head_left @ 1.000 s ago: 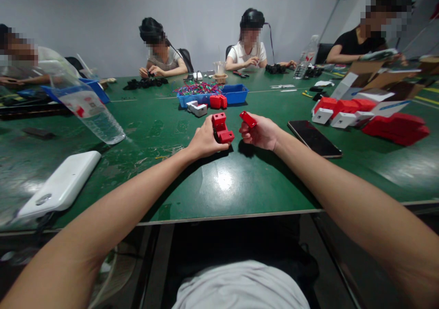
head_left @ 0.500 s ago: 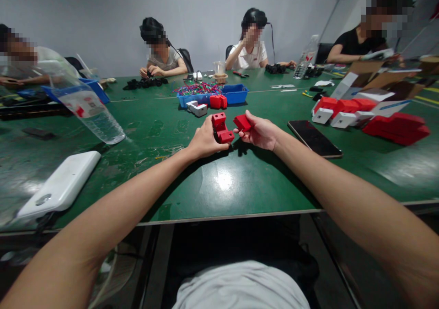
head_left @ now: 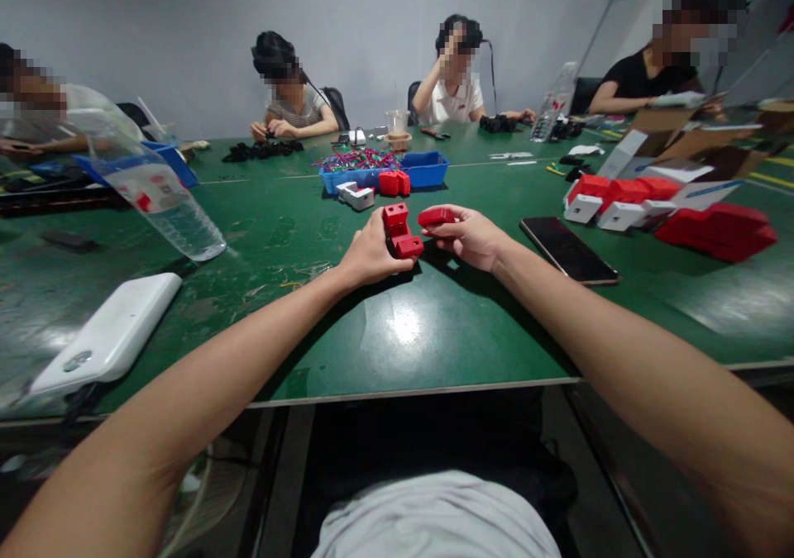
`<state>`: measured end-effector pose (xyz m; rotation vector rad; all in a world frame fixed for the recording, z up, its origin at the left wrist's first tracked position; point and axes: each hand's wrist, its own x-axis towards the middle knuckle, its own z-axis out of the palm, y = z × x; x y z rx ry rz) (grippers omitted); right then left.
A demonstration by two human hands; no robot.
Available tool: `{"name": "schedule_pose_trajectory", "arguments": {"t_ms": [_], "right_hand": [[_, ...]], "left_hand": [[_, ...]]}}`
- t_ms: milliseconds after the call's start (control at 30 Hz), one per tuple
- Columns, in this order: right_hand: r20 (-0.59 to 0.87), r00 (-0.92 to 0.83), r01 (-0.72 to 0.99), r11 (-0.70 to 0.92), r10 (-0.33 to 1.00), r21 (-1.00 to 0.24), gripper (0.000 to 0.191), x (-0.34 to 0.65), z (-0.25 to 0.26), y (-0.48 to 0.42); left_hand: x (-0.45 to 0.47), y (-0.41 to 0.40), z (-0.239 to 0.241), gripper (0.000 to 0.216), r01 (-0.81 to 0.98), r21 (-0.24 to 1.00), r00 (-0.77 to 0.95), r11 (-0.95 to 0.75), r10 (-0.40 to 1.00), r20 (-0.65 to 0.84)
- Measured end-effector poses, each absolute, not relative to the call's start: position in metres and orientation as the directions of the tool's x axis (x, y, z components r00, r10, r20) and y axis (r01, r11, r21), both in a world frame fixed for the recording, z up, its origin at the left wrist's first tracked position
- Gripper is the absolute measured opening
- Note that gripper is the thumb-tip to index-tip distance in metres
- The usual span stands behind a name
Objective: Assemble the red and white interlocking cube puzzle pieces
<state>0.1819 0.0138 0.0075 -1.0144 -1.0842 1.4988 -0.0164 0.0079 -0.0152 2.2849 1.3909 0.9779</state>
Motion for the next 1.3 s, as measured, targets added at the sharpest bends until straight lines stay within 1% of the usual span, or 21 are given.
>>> {"name": "schedule_pose_trajectory", "arguments": {"t_ms": [167,300,500,700,833,900,967,1067,1167,1300], "right_hand": [[-0.086,-0.167,-0.259,-0.128,0.982,-0.957,0.034,0.182,0.007,0.015],[-0.065,-0.181,-0.249,-0.109,0.981,-0.962,0.035,0.182,0.007,0.015],[-0.047,-0.19,-0.177,-0.081,0.981,-0.981,0.033,0.18,0.008,0.011],[-0.039,-0.149,-0.095,-0.053,0.988,-0.994,0.027,0.179,0.008,0.011],[-0.046,-0.141,-0.085,-0.058,0.989,-0.995,0.033,0.178,0.006,0.012],[-0.032,-0.119,-0.047,-0.038,0.992,-0.998,0.034,0.178,0.005,0.013],[0.0,-0.087,0.017,0.002,0.996,-1.0,0.031,0.178,0.003,0.013],[0.076,-0.059,0.123,0.083,0.995,-0.989,0.024,0.178,0.001,0.016],[0.154,-0.059,0.183,0.163,0.986,-0.97,0.023,0.178,-0.003,0.019],[0.18,-0.047,0.253,0.186,0.982,-0.949,0.022,0.177,-0.006,0.02]], "left_hand": [[-0.016,0.008,-0.015,0.089,0.666,0.565,0.299,-0.486,0.869,0.395],[-0.016,0.008,-0.015,0.09,0.667,0.564,0.298,-0.486,0.869,0.396],[-0.017,0.007,-0.014,0.09,0.662,0.572,0.302,-0.485,0.871,0.388],[-0.017,0.007,-0.015,0.091,0.664,0.562,0.307,-0.493,0.865,0.396],[-0.017,0.008,-0.016,0.089,0.664,0.564,0.304,-0.491,0.866,0.397],[-0.018,0.008,-0.016,0.089,0.661,0.568,0.3,-0.49,0.867,0.399],[-0.018,0.008,-0.016,0.089,0.661,0.572,0.296,-0.486,0.869,0.397],[-0.018,0.007,-0.016,0.089,0.667,0.57,0.294,-0.479,0.873,0.39],[-0.017,0.007,-0.015,0.088,0.665,0.571,0.297,-0.482,0.872,0.389],[-0.018,0.007,-0.016,0.088,0.658,0.575,0.304,-0.487,0.87,0.389]]}}
